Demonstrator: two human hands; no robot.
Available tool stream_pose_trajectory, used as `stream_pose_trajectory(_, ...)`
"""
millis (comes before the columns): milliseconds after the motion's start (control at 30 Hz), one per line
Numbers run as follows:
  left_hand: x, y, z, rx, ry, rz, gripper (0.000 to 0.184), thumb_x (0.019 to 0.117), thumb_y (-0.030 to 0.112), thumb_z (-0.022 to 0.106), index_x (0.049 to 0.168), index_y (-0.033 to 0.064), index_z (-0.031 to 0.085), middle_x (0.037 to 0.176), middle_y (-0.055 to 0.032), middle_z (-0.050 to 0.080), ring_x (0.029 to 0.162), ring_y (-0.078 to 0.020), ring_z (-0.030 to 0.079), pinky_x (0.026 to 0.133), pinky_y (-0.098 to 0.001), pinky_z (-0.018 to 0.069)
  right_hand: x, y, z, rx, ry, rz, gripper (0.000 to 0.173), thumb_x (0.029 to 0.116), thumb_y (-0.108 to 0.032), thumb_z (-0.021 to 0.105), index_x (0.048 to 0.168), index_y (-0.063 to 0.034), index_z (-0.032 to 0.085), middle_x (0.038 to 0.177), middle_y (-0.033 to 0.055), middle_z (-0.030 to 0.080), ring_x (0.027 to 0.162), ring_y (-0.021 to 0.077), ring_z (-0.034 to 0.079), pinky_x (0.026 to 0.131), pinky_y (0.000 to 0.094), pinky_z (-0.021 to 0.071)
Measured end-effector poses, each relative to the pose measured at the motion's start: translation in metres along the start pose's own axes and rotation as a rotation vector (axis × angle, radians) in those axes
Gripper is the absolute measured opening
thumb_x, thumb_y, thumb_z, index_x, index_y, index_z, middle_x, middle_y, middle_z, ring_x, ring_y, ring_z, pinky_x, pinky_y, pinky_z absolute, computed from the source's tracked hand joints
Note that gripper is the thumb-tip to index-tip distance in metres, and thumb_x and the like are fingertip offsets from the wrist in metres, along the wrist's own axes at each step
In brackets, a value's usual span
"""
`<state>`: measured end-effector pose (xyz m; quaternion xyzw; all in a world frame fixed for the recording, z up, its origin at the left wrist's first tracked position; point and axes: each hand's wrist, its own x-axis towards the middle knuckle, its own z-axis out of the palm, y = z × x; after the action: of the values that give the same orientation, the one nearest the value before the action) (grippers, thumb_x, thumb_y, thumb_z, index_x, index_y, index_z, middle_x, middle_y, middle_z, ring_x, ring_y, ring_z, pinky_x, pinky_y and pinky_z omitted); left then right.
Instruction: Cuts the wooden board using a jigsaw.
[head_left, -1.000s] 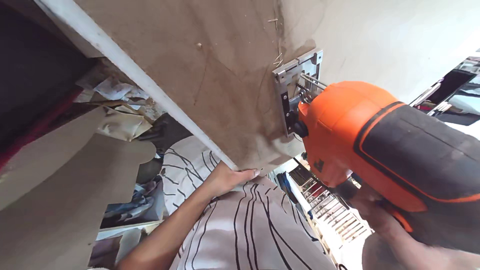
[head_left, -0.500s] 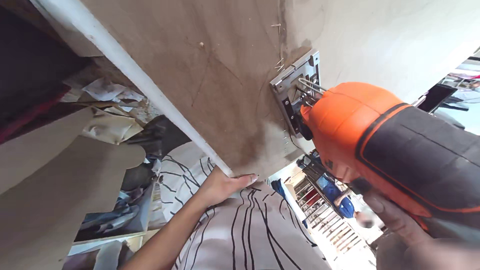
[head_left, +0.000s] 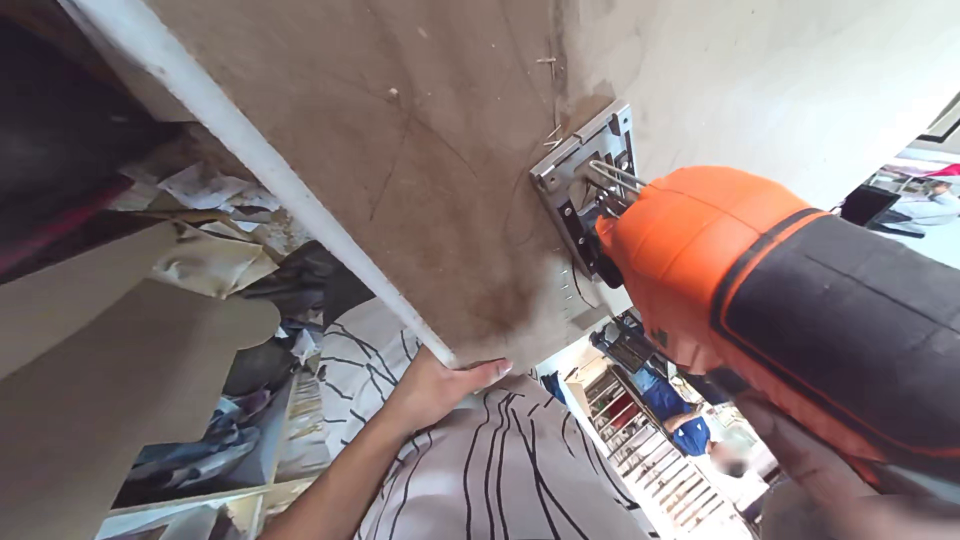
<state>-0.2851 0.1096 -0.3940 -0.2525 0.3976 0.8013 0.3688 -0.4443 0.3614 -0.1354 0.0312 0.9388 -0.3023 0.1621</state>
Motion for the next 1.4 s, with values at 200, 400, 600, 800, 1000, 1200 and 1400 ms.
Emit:
stream_pose_trajectory(200, 0.000, 0.003, 0.000, -0.026, 0.006, -0.021, 0.052, 0.0773, 0.018, 0.090, 0.122, 0.0079, 0.066, 0.108, -0.0033, 0.077, 0.101, -0.0171, 0.074, 0.092, -0.0349, 0.0632, 0.015, -0.001, -0.009, 0.004, -0.111, 0.038, 0.042, 0.0821, -0.006, 0.084, 0.118, -0.0006, 0.063, 0.101, 0.0147, 0.075, 0.090, 0.0295, 0.074, 0.083, 0.0510, 0.0630)
stream_pose_trajectory(400, 0.000, 0.000, -0.001, -0.010, 0.000, -0.017, 0.050, 0.0779, 0.021, 0.090, 0.121, 0.0092, 0.068, 0.108, -0.0031, 0.077, 0.100, -0.0174, 0.075, 0.091, -0.0354, 0.0637, 0.017, 0.004, -0.013, 0.015, -0.051, -0.057, 0.044, 0.0787, -0.002, 0.085, 0.117, 0.0034, 0.063, 0.106, 0.0182, 0.073, 0.098, 0.0325, 0.073, 0.087, 0.0535, 0.0621)
stream_pose_trajectory(600, 0.000, -0.001, -0.001, -0.014, -0.005, -0.001, 0.047, 0.0782, 0.021, 0.090, 0.119, 0.0104, 0.069, 0.108, -0.0029, 0.077, 0.100, -0.0174, 0.075, 0.091, -0.0349, 0.0635, 0.020, 0.008, -0.015, -0.013, -0.030, -0.102, 0.042, 0.0768, 0.001, 0.085, 0.113, 0.0051, 0.064, 0.105, 0.0184, 0.073, 0.098, 0.0321, 0.072, 0.087, 0.0536, 0.0617)
stream_pose_trajectory(800, 0.001, 0.001, -0.001, 0.004, -0.007, 0.006, 0.047, 0.0774, 0.022, 0.090, 0.118, 0.0115, 0.069, 0.108, -0.0012, 0.077, 0.100, -0.0150, 0.074, 0.091, -0.0330, 0.0631, 0.022, 0.010, -0.018, -0.040, -0.015, -0.131, 0.044, 0.0770, 0.000, 0.086, 0.114, 0.0042, 0.063, 0.106, 0.0166, 0.073, 0.099, 0.0296, 0.072, 0.089, 0.0522, 0.0613)
stream_pose_trajectory(1000, 0.001, -0.003, -0.003, 0.003, -0.017, 0.004, 0.046, 0.0785, 0.025, 0.090, 0.118, 0.0121, 0.070, 0.108, -0.0025, 0.077, 0.101, -0.0169, 0.074, 0.092, -0.0342, 0.0632, 0.021, 0.013, -0.022, -0.051, 0.098, -0.137, 0.039, 0.0768, 0.000, 0.085, 0.107, 0.0066, 0.062, 0.100, 0.0186, 0.073, 0.094, 0.0321, 0.073, 0.082, 0.0542, 0.0634)
stream_pose_trajectory(1200, 0.000, -0.005, -0.001, -0.028, -0.005, 0.017, 0.050, 0.0772, 0.023, 0.090, 0.121, 0.0119, 0.068, 0.110, -0.0036, 0.076, 0.102, -0.0185, 0.074, 0.092, -0.0350, 0.0632, 0.024, 0.019, -0.024, -0.072, 0.116, -0.196, 0.045, 0.0700, 0.004, 0.088, 0.106, 0.0095, 0.061, 0.098, 0.0205, 0.072, 0.092, 0.0324, 0.073, 0.081, 0.0529, 0.0643)
stream_pose_trajectory(1400, 0.000, -0.005, 0.001, -0.034, 0.010, 0.032, 0.052, 0.0765, 0.023, 0.090, 0.122, 0.0129, 0.067, 0.110, -0.0016, 0.076, 0.101, -0.0163, 0.074, 0.091, -0.0335, 0.0633, 0.033, 0.017, -0.033, -0.072, -0.008, -0.148, 0.033, 0.0780, 0.002, 0.083, 0.104, 0.0075, 0.065, 0.097, 0.0201, 0.073, 0.089, 0.0319, 0.073, 0.079, 0.0514, 0.0636)
